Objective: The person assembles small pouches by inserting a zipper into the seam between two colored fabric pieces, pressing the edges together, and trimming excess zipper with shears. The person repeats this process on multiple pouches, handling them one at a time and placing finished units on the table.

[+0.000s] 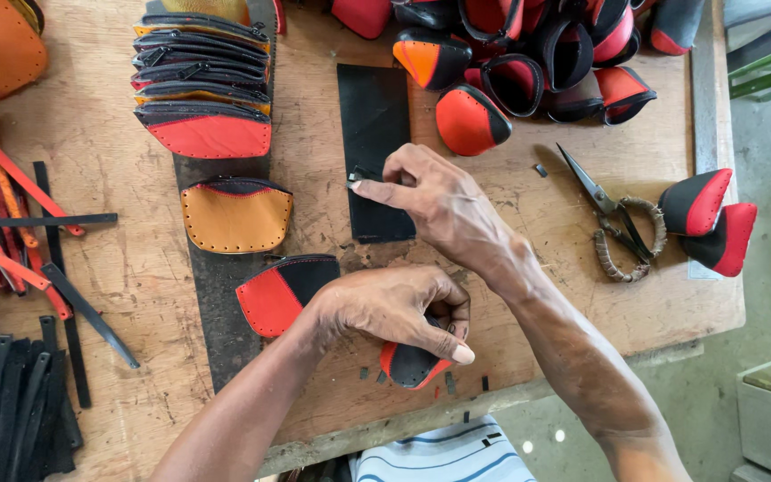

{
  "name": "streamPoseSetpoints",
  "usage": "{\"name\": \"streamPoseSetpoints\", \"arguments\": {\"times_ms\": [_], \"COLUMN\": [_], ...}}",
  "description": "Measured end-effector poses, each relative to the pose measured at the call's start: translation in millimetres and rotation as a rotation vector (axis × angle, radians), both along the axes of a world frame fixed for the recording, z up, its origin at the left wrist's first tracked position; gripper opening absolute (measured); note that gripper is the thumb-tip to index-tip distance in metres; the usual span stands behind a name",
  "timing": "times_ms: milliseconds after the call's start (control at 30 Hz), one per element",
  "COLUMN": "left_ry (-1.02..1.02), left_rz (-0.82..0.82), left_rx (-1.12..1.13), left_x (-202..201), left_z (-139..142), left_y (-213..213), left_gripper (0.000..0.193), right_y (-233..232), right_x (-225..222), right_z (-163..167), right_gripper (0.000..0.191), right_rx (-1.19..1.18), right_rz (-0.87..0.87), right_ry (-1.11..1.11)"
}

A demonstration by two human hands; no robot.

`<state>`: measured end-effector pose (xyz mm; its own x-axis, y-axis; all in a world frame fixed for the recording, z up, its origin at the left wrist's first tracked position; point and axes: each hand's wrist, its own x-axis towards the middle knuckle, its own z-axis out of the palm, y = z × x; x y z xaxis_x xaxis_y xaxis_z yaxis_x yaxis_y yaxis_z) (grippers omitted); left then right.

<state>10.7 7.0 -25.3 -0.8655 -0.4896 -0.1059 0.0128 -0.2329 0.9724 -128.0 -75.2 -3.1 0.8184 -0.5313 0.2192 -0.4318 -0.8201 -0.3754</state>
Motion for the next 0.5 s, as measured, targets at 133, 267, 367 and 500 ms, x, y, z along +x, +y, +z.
{"name": "streamPoseSetpoints", "arguments": {"times_ms": [133, 267, 367, 500], "left_ry": [0.09, 0.114, 0.086, 0.14], "left_rz": [-0.015, -0.033, -0.031, -0.041], "left_rx": [0.055, 0.109, 0.083, 0.056], "left_x": [3, 6, 5, 13], "left_z": [5, 9, 10, 18], "left_y": [0, 3, 5, 2], "left_gripper": [0.037, 0.035, 0.034, 0.032], "right_y": [0, 5, 5, 6], "right_x": [-2, -1, 0, 1], "right_z": [-4, -2, 1, 4], "right_gripper": [0.042, 0.051, 0.043, 0.033], "right_rx": [-0.066, -0.049, -0.071, -0.087], "right_rz": [0.017, -0.006, 0.017, 0.023], "right_ry": [-0.065, -0.02, -0.002, -0.041]}}
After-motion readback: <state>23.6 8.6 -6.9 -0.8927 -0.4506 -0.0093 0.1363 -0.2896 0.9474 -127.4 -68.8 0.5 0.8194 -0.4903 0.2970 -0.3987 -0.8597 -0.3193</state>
